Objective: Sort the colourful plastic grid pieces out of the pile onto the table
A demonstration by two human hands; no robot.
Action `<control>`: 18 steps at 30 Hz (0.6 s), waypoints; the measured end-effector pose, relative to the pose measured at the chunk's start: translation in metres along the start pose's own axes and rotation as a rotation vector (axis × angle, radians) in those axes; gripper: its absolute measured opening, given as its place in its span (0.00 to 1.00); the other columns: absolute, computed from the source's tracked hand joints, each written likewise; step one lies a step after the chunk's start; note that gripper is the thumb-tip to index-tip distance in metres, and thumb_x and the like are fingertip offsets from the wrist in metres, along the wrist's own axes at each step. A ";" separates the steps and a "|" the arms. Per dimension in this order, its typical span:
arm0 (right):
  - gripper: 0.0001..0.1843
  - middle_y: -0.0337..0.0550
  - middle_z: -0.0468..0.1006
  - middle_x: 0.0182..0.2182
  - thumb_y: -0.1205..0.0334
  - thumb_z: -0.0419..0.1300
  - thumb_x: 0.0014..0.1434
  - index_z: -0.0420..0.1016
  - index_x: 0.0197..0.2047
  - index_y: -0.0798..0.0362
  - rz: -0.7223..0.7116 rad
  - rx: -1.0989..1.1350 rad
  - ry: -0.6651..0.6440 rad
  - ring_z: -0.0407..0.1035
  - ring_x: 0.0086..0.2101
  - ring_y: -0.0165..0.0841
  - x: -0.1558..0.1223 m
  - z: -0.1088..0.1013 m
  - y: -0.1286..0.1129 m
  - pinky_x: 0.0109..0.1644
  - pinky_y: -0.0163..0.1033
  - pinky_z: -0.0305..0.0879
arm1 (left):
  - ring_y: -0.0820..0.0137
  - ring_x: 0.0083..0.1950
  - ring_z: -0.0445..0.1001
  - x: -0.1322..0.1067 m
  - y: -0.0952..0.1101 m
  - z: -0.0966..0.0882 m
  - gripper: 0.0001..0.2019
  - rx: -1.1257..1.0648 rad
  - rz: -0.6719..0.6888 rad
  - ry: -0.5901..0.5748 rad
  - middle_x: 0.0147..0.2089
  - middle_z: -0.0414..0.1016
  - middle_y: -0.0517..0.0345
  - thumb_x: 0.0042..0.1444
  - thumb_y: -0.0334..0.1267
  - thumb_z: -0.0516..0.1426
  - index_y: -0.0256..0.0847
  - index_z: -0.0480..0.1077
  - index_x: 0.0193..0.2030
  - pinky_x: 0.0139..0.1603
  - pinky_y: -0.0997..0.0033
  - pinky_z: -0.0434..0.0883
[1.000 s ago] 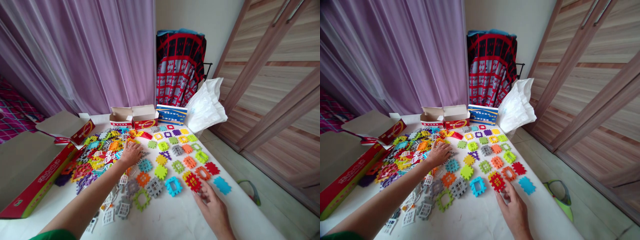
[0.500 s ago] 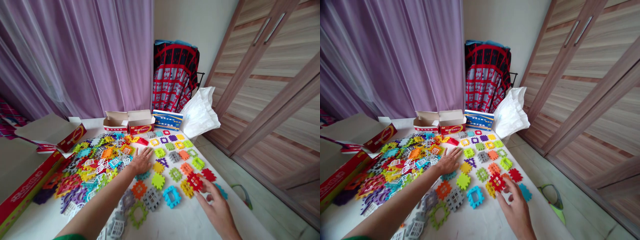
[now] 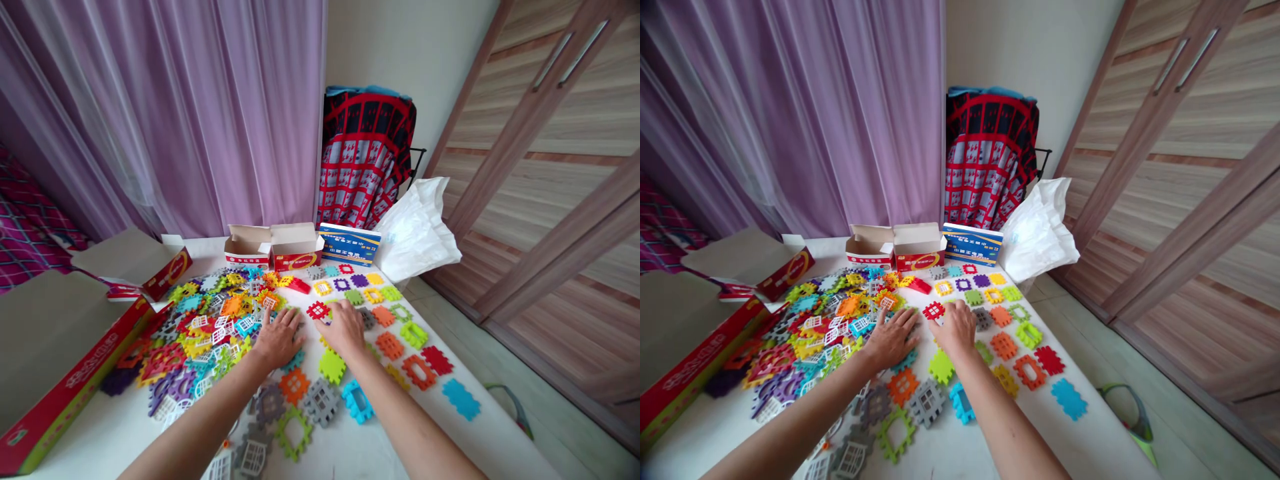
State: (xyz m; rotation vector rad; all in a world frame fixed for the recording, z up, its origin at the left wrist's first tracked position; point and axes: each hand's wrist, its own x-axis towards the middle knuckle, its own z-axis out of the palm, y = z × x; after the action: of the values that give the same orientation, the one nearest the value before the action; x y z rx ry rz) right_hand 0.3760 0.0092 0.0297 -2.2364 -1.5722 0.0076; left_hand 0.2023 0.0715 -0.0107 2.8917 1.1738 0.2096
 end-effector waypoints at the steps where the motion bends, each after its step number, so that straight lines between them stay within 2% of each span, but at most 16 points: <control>1: 0.21 0.56 0.75 0.48 0.51 0.62 0.57 0.77 0.48 0.55 0.010 -0.041 -0.010 0.68 0.50 0.46 0.004 0.002 -0.009 0.54 0.48 0.59 | 0.54 0.70 0.59 -0.001 0.000 0.000 0.26 0.000 -0.010 0.000 0.70 0.63 0.48 0.65 0.50 0.47 0.50 0.61 0.68 0.71 0.35 0.42; 5: 0.20 0.57 0.75 0.47 0.49 0.59 0.60 0.78 0.45 0.57 0.011 -0.153 -0.020 0.66 0.50 0.48 0.013 0.011 -0.024 0.53 0.50 0.56 | 0.54 0.71 0.58 -0.004 0.002 -0.002 0.26 -0.013 -0.040 -0.023 0.70 0.62 0.47 0.66 0.51 0.46 0.47 0.61 0.68 0.71 0.33 0.42; 11: 0.23 0.57 0.76 0.46 0.45 0.59 0.59 0.79 0.43 0.57 -0.019 -0.200 -0.021 0.65 0.49 0.48 0.007 0.017 -0.023 0.53 0.50 0.55 | 0.54 0.71 0.58 -0.008 0.003 -0.004 0.26 -0.023 -0.037 -0.011 0.70 0.62 0.47 0.66 0.51 0.44 0.47 0.61 0.68 0.71 0.34 0.42; 13: 0.20 0.56 0.75 0.49 0.49 0.58 0.61 0.78 0.47 0.55 -0.065 -0.185 -0.030 0.64 0.51 0.47 0.007 0.015 -0.022 0.54 0.49 0.54 | 0.53 0.71 0.58 -0.008 0.003 -0.005 0.27 -0.027 -0.036 -0.015 0.70 0.62 0.46 0.66 0.51 0.44 0.47 0.62 0.68 0.70 0.33 0.41; 16: 0.18 0.48 0.73 0.55 0.60 0.55 0.63 0.75 0.54 0.47 -0.229 -0.164 -0.116 0.60 0.56 0.43 0.012 0.013 -0.021 0.56 0.47 0.52 | 0.53 0.70 0.58 -0.007 0.003 -0.006 0.27 -0.026 -0.032 -0.033 0.70 0.62 0.45 0.66 0.52 0.44 0.47 0.64 0.67 0.70 0.31 0.41; 18: 0.17 0.44 0.76 0.54 0.63 0.53 0.63 0.76 0.52 0.45 -0.322 -0.169 -0.202 0.59 0.58 0.41 0.017 0.012 -0.020 0.56 0.46 0.50 | 0.53 0.70 0.59 -0.007 0.004 -0.008 0.26 -0.022 -0.033 -0.039 0.70 0.62 0.45 0.66 0.52 0.44 0.48 0.64 0.66 0.69 0.31 0.41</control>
State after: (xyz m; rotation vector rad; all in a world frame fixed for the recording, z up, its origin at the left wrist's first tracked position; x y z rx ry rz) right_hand 0.3614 0.0343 0.0292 -2.1313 -2.0992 0.0095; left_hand 0.1996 0.0636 -0.0032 2.8423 1.2038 0.1642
